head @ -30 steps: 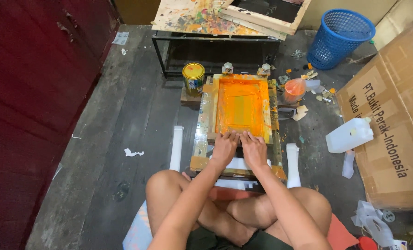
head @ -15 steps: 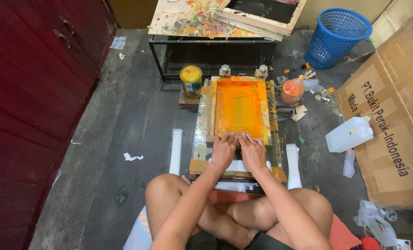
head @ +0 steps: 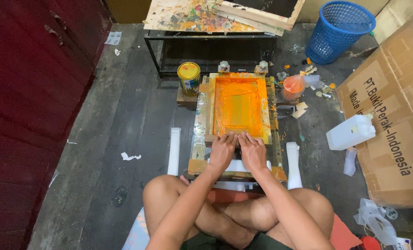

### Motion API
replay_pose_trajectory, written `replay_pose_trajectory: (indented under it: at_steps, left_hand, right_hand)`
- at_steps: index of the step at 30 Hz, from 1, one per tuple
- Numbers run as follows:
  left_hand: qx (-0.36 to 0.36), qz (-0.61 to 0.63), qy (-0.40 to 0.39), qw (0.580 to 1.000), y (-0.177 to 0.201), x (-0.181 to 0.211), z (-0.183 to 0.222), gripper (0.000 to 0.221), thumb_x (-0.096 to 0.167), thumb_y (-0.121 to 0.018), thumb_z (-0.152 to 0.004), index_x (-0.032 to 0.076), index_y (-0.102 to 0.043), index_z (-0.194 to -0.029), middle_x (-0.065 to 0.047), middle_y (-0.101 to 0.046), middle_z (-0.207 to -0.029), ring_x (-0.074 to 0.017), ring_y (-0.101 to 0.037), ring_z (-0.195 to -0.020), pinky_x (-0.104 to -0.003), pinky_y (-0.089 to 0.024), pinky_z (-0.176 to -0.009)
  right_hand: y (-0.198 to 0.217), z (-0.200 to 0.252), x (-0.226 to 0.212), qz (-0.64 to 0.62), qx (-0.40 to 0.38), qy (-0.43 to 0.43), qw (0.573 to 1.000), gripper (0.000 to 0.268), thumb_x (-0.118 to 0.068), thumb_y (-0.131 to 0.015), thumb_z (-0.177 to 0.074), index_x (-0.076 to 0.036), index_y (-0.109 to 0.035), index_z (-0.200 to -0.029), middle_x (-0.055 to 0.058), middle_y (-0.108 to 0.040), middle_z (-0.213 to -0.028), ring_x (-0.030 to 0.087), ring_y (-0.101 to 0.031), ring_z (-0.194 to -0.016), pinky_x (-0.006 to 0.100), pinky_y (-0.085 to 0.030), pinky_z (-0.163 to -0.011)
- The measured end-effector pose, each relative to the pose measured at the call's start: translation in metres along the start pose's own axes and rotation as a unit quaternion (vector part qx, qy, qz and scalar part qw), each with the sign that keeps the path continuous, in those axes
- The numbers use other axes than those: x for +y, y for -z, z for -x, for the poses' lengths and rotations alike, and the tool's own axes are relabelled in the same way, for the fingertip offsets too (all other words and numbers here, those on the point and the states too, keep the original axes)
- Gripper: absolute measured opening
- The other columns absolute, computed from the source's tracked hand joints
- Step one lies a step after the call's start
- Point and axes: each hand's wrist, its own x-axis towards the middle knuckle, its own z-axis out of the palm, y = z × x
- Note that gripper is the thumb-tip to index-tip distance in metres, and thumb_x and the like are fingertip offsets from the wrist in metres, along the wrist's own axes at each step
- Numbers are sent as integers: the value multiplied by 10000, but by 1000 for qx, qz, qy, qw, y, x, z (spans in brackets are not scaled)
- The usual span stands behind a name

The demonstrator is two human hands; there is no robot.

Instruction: Spreading orange ink onto a screen printing frame using a small scraper and a squeegee.

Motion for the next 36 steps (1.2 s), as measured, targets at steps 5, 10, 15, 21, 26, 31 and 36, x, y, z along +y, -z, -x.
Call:
replay_pose_trajectory:
  at_steps: [5, 10, 15, 21, 26, 31, 36]
  left_hand:
    - [-6, 9, -3, 1000, 2, -2, -2, 347, 99, -704, -883, 124, -750, -1226, -56, -756, -1176, -252, -643, -1112, -409, -467, -854]
    - [-16, 25, -22, 999, -1, -9, -3, 343, 88, -680, -901, 93, -742, -1238, -80, -756, -1178, -265, -630, -1113, -409, -462, -863]
    - [23, 53, -74, 996, -21, -21, -9, 351, 16, -699, -890, 20, -722, -1241, -170, -749, -1118, -324, -615, -1034, -450, -467, -877]
    - [90, 80, -79, 990, -36, -43, -45, 302, -26, -712, -888, 1, -742, -1187, -183, -755, -1064, -290, -611, -922, -409, -473, -821]
    - [88, 91, -74, 989, -60, -67, -83, 336, -16, -705, -880, 5, -732, -1214, -190, -756, -1111, -303, -629, -972, -433, -485, -855]
    - [48, 55, -67, 995, -77, -88, -123, 367, 8, -732, -882, 49, -734, -1246, -152, -767, -1155, -262, -627, -1026, -411, -493, -883]
    - [66, 62, -58, 994, -133, -102, -141, 369, 22, -739, -873, 33, -731, -1241, -158, -759, -1155, -291, -632, -1055, -427, -497, -874]
  right_hand:
    - [11, -1, -2, 0, 11, 1, 1000, 468, -157, -713, -812, -156, -697, -1280, 53, -718, -1309, 170, -641, -1271, 332, -435, -1021]
    - [18, -4, 0, -11, 21, 12, 1000, 481, -124, -772, -772, -140, -712, -1249, 69, -734, -1270, 185, -662, -1238, 342, -452, -1020]
    - [4, -14, 22, -24, 12, 50, 998, 563, -154, -837, -707, -176, -699, -1252, 16, -754, -1214, 140, -672, -1206, 395, -393, -1100]
    - [17, -52, 29, -61, 42, 46, 996, 463, -30, -763, -818, -143, -719, -1266, 56, -761, -1199, 164, -689, -1182, 414, -397, -1091]
    - [2, -96, 41, -76, 48, 17, 996, 411, -15, -735, -879, -143, -726, -1269, 64, -750, -1227, 170, -675, -1212, 415, -389, -1113]
    - [-13, -140, 58, -74, 50, 3, 996, 379, -18, -723, -908, -143, -736, -1266, 70, -747, -1245, 171, -665, -1240, 404, -378, -1123]
    - [-46, -167, 77, -63, 73, 4, 995, 355, -38, -724, -933, -168, -749, -1262, 53, -753, -1242, 175, -668, -1242, 396, -371, -1102]
